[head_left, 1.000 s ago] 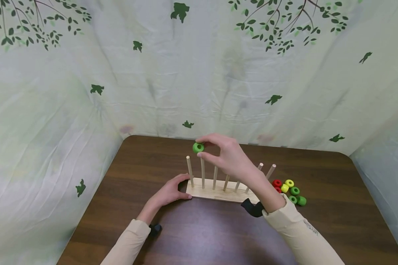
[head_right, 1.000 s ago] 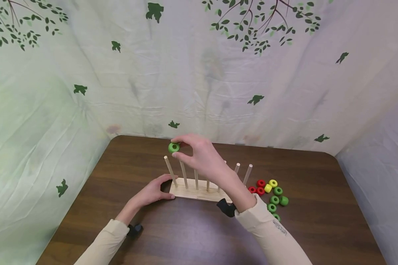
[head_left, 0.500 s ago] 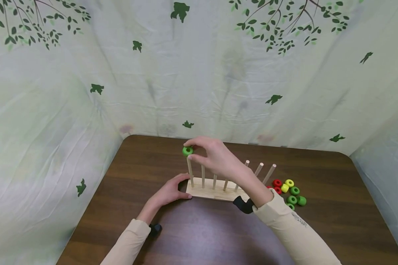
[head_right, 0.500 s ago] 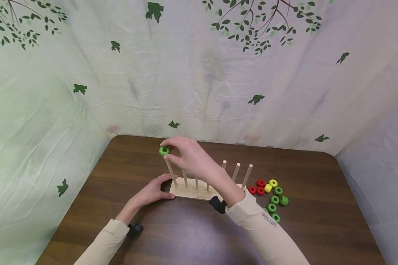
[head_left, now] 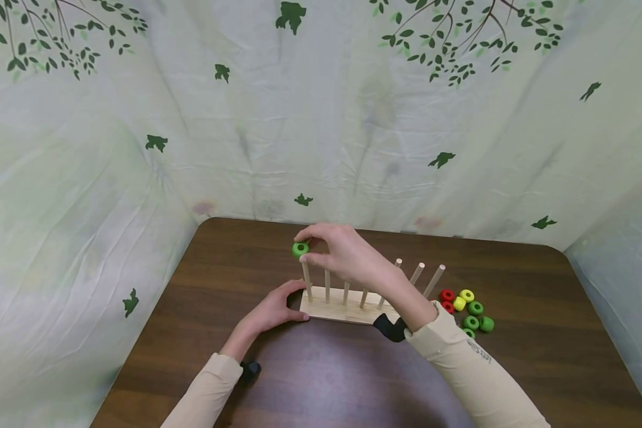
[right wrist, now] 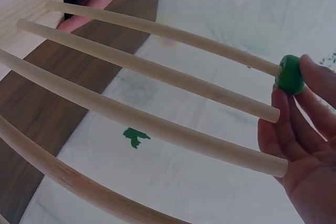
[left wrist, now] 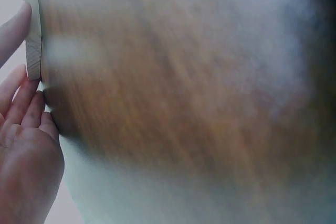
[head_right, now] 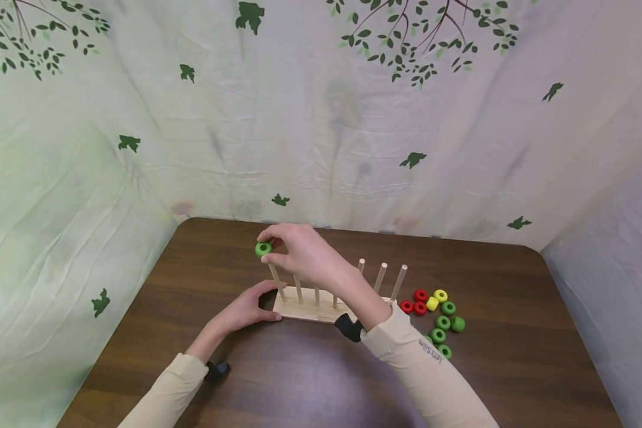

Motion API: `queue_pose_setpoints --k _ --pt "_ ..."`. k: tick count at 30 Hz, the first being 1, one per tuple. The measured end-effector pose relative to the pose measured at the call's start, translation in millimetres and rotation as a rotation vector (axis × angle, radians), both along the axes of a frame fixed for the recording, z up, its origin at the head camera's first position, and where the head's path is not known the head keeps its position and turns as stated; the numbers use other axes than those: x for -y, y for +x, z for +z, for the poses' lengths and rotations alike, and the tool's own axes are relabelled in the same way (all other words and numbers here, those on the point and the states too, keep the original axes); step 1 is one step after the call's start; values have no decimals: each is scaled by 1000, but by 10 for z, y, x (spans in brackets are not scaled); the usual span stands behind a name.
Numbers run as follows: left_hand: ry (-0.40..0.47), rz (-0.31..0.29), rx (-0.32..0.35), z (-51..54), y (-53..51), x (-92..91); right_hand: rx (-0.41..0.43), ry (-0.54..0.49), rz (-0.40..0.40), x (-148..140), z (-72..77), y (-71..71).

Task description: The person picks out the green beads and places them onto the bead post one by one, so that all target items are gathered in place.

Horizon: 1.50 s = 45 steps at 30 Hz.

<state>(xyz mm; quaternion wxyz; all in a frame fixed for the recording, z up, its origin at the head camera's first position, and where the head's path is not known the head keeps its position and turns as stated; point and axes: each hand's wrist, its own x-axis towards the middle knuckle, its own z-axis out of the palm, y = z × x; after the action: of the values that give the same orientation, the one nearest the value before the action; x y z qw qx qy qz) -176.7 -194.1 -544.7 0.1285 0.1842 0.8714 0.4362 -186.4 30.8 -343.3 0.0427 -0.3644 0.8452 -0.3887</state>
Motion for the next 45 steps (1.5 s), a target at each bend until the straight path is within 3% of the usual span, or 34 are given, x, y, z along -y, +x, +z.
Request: queue_pose_setpoints --k 15,30,38,45 --pt "-20 7 7 -6 6 -14 30 86 -15 12 -80 -13" --pt "-16 10 31 10 -11 -4 43 115 -20 6 -24 -25" --pt "-21 10 29 32 -1 -8 36 82 -50 -51 14 14" --pt "-32 19 39 47 16 -10 -51 -4 -39 -143 19 136"
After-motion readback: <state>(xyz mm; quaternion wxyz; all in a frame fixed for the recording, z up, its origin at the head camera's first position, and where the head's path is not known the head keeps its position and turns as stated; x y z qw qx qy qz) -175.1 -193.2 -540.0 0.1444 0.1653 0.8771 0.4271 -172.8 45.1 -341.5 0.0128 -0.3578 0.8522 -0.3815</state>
